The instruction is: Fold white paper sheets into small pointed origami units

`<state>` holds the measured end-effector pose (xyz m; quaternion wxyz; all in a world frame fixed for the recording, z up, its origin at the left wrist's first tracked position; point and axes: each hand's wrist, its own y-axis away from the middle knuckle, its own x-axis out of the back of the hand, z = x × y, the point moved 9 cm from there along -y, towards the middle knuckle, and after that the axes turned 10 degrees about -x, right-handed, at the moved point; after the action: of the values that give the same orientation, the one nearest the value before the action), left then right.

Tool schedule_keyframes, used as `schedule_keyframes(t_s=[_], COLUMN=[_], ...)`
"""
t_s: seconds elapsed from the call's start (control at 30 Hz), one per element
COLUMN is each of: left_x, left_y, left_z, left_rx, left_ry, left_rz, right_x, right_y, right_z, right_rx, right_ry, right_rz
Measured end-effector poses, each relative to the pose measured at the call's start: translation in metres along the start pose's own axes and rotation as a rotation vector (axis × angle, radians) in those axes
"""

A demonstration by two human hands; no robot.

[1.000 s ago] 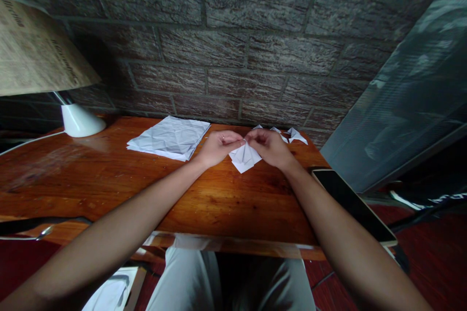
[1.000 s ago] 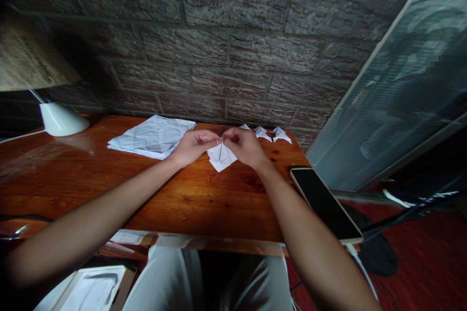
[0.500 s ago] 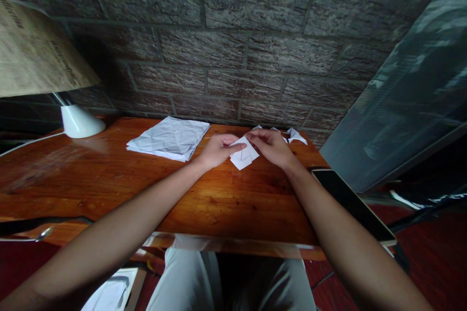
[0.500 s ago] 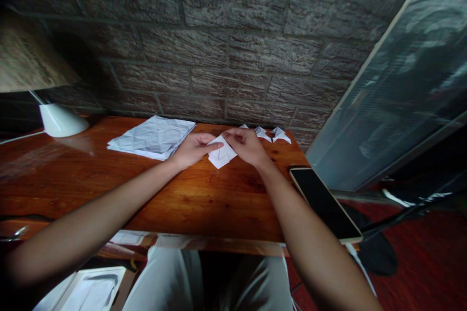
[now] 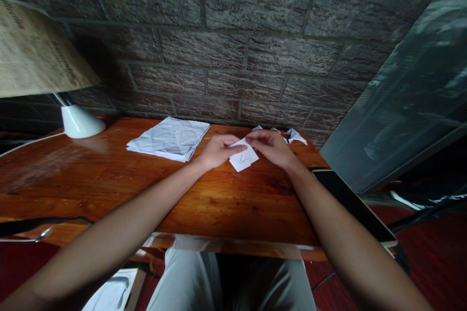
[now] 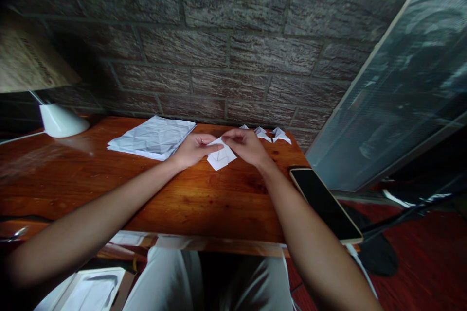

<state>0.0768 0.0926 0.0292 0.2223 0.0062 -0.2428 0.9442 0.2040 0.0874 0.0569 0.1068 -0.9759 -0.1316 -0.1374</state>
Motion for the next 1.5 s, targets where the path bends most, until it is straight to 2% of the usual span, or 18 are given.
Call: schedule_keyframes(t_s=[0.43, 0.87, 1.03, 1.27, 1.37, 1.5], left_x=[-0.008, -0.011, -0.013, -0.012, -0.011, -0.006], left_y=[0.002, 0.003, 0.003, 0.002, 0.002, 0.001], left_z=[-0.004, -0.003, -0.003, -0.002, -0.003, 0.0], left_rx=[0.059, 0.042, 0.037, 0.027, 0.044, 0.028], left_ry=[0.097, 0.077, 0.054, 0.015, 0.041, 0.057], left_rz=[-0.075, -0.118, -0.13, -0.09, -0.076, -0.038], right_x=[0.0, -0.005, -0.007, -0.006, -0.005, -0.004], right_y=[0.003, 0.004, 0.007, 0.008, 0.006, 0.002], right_z=[-0.004, -0.006, -0.013, -0.014, -0.011, -0.002], right_rx=[-0.012, -0.003, 0.083, 0.174, 0.151, 0.038], right_ry=[0.049, 0.064, 0.172, 0.403, 0.339, 0.133], right_rz=[-0.03, -0.1, -0.113, 0.001, 0.01, -0.052])
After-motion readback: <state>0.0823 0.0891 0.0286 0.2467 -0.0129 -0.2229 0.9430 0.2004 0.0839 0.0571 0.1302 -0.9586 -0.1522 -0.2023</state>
